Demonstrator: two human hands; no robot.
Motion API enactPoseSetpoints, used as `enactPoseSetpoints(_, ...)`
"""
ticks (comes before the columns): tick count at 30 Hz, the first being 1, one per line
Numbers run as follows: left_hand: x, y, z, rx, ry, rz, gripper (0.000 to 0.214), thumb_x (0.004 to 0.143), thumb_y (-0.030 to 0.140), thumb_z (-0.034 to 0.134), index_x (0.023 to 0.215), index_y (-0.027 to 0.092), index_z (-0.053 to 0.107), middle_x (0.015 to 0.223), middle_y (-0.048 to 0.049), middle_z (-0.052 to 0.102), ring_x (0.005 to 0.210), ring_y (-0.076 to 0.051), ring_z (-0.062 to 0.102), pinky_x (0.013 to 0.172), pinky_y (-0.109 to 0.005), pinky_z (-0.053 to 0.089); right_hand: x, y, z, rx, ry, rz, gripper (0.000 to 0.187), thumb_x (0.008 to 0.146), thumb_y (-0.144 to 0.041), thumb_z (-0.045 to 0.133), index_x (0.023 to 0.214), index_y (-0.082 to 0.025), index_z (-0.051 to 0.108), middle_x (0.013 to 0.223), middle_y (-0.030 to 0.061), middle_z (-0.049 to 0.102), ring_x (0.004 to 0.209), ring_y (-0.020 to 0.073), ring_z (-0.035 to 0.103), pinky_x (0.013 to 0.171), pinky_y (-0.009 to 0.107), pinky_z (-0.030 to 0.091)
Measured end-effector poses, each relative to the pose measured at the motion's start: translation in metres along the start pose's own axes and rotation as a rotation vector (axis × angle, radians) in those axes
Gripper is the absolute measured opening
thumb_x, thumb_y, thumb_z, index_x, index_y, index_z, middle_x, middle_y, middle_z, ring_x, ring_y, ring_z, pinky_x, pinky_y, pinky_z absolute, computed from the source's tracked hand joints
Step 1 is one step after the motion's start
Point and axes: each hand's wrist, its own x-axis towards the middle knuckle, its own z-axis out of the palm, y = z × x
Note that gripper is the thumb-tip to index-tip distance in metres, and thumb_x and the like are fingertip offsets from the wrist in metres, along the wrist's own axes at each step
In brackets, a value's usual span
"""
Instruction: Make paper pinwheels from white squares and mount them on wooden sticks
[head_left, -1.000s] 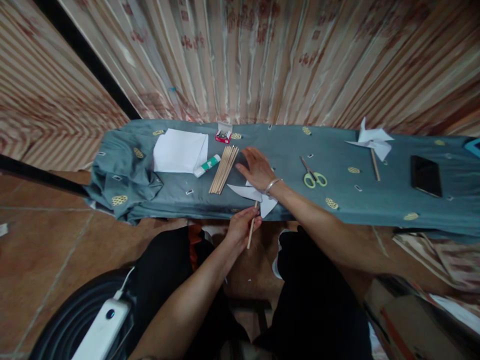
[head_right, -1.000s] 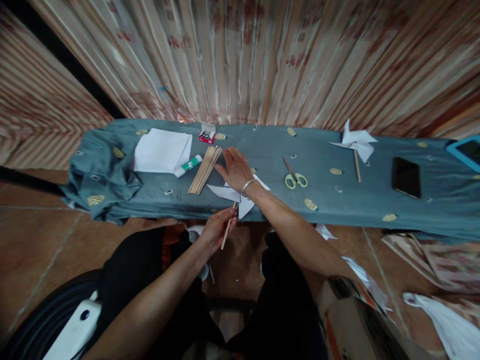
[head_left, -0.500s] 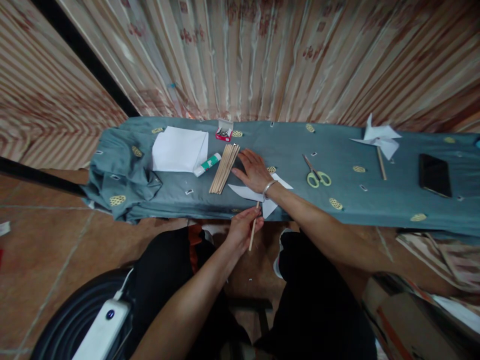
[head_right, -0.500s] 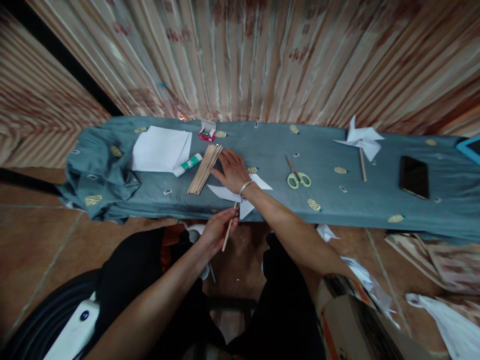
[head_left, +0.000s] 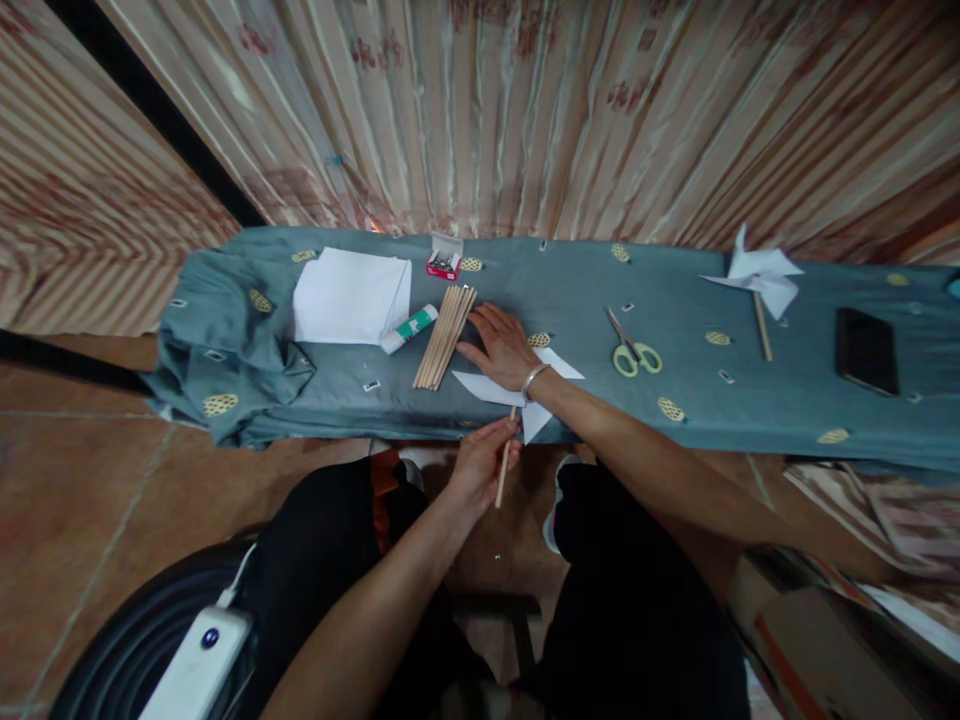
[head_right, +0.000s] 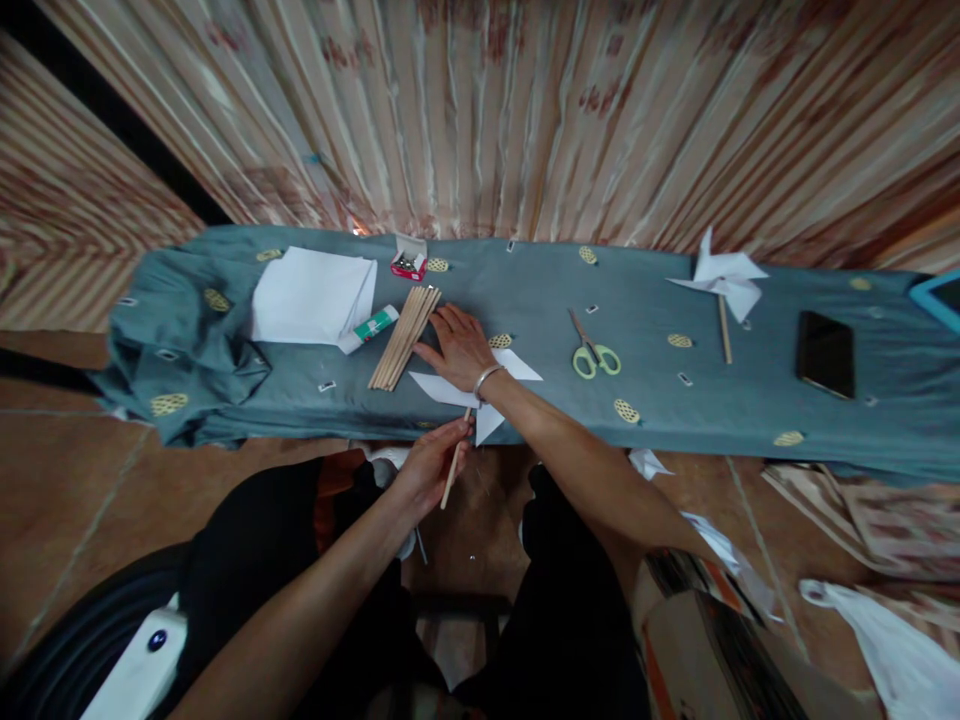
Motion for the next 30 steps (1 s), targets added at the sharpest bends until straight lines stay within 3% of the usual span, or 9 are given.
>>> enactPoseSetpoints(10, -0.001, 0.002, -0.001, -0.012, -0.1, -0.057, 0.012, 0.085, 0.0, 0.06, 0.075, 0.004, 0.067, 0.061, -0.0017, 0.061, 0.039, 0.0, 0.044, 0.035, -0.009, 0.032, 0.001, 0.001, 0.004, -0.023, -0.019, 0.038, 0.071, 0.098, -0.057, 0.032, 0.144, -0.004, 0.042, 0.152, 0.021, 0.042, 0.146, 0.0322, 0.031, 0.119, 0.05, 0.025)
enactPoseSetpoints(18, 0.003, 0.0, -0.003, -0.008, -0.102, -0.037, 0.002, 0.076, 0.002, 0.07, 0.075, 0.004, 0.069, 0.06, -0.0016, 0.06, 0.041, -0.001, 0.043, 0.036, -0.011, 0.027, 0.002, 0.002, 0.007, -0.022, -0.016, 0.036, 0.071, 0.097, -0.059, 0.031, 0.143, -0.005, 0.042, 0.151, 0.021, 0.043, 0.145, 0.032, 0.032, 0.118, 0.05, 0.026)
enactPoseSetpoints(24, 0.003, 0.0, -0.004, -0.008, -0.104, -0.037, 0.005, 0.07, 0.004, 0.073, 0.073, 0.004, 0.07, 0.058, -0.0016, 0.06, 0.041, -0.001, 0.042, 0.037, -0.012, 0.025, 0.001, 0.006, 0.011, 0.006, 0.0, 0.017, 0.071, 0.096, -0.06, 0.031, 0.144, -0.009, 0.04, 0.151, 0.0209, 0.042, 0.144, 0.0328, 0.032, 0.117, 0.054, 0.027)
enactPoseSetpoints(30, 0.005, -0.002, -0.003, -0.006, -0.096, -0.035, 0.006, 0.067, 0.005, 0.075, 0.071, 0.005, 0.07, 0.056, -0.001, 0.06, 0.04, -0.001, 0.042, 0.039, -0.013, 0.027, 0.001, 0.004, 0.011, -0.011, -0.008, 0.033, 0.075, 0.096, -0.062, 0.029, 0.144, -0.006, 0.04, 0.152, 0.0212, 0.04, 0.144, 0.0324, 0.032, 0.118, 0.051, 0.026)
